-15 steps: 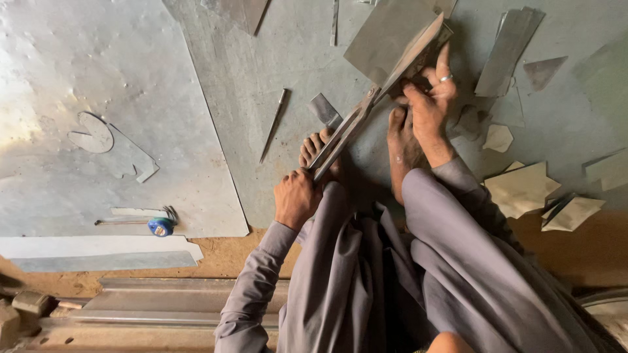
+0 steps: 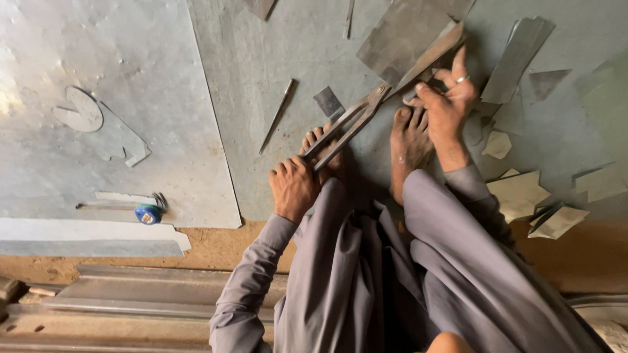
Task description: The person uses large shears to cut small rectangular pieces from a metal sheet. They then use a metal ruler and a pen to mark lines on the metal pieces before cutting them further. The person stacks the cut pieces and continues the process.
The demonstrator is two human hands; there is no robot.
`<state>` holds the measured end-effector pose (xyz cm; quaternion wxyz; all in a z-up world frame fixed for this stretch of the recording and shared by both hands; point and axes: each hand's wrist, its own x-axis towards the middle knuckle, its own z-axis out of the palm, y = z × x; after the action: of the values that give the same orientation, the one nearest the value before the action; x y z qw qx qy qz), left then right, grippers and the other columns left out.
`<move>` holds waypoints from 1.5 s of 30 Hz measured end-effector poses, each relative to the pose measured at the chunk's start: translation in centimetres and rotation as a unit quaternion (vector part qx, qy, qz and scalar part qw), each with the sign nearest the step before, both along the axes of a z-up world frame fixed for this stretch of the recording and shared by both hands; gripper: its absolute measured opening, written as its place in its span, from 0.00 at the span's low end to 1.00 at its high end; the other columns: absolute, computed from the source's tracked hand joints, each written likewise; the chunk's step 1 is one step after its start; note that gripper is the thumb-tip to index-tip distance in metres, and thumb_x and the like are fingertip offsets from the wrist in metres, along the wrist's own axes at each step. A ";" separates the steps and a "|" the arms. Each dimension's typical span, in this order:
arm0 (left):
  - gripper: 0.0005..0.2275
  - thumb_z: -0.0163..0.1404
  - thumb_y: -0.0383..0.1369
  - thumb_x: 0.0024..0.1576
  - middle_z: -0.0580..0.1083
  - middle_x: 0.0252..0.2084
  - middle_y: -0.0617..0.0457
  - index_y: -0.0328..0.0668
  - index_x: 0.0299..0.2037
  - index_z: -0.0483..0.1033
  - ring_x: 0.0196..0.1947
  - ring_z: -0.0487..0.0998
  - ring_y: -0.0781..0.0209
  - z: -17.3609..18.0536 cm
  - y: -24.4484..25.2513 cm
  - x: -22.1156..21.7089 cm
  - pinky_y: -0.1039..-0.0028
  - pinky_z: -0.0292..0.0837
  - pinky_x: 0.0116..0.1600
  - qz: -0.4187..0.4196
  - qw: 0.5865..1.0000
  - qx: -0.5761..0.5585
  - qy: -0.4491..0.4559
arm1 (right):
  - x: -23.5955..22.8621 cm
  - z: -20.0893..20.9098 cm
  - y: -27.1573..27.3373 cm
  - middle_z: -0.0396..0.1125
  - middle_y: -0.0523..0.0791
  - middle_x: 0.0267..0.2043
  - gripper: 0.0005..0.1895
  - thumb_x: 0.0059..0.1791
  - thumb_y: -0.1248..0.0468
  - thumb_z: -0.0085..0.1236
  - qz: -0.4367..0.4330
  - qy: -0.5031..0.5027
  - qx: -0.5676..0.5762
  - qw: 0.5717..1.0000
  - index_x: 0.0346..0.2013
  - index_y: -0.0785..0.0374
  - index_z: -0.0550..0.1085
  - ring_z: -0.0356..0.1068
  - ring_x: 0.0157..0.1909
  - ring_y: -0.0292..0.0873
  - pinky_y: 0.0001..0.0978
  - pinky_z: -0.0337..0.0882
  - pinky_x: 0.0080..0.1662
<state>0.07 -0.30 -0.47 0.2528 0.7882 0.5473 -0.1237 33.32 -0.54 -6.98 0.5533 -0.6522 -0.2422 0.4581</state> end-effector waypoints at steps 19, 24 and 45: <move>0.26 0.56 0.50 0.54 0.74 0.24 0.33 0.24 0.30 0.71 0.25 0.77 0.36 -1.8 0.8 -1.1 0.54 0.74 0.33 0.083 0.982 -0.135 -0.100 | -4.0 0.6 0.9 0.72 0.55 0.50 0.45 0.52 0.81 0.51 -0.014 -0.020 0.011 1.000 0.81 0.68 0.42 0.76 0.46 0.45 0.35 0.82 0.42; 0.24 0.54 0.49 0.56 0.75 0.25 0.32 0.27 0.30 0.71 0.27 0.78 0.35 -3.7 0.3 -1.2 0.54 0.74 0.34 0.095 0.984 -0.128 -0.081 | -3.9 0.5 1.1 0.71 0.55 0.51 0.47 0.51 0.81 0.51 -0.033 -0.008 -0.003 0.999 0.81 0.66 0.42 0.74 0.43 0.44 0.33 0.81 0.40; 0.29 0.44 0.61 0.59 0.74 0.23 0.43 0.35 0.40 0.74 0.17 0.75 0.51 0.9 5.8 4.1 0.62 0.67 0.21 -0.019 0.993 -0.077 -0.089 | -1.8 5.0 -5.1 0.73 0.50 0.38 0.19 0.46 0.75 0.68 0.076 -0.048 -0.072 0.993 0.48 0.77 0.71 0.74 0.35 0.36 0.28 0.76 0.33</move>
<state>4.15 5.52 0.39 0.3576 0.7847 0.4965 -0.0996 31.55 -5.66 -1.99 0.4566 -0.6913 -0.2835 0.4829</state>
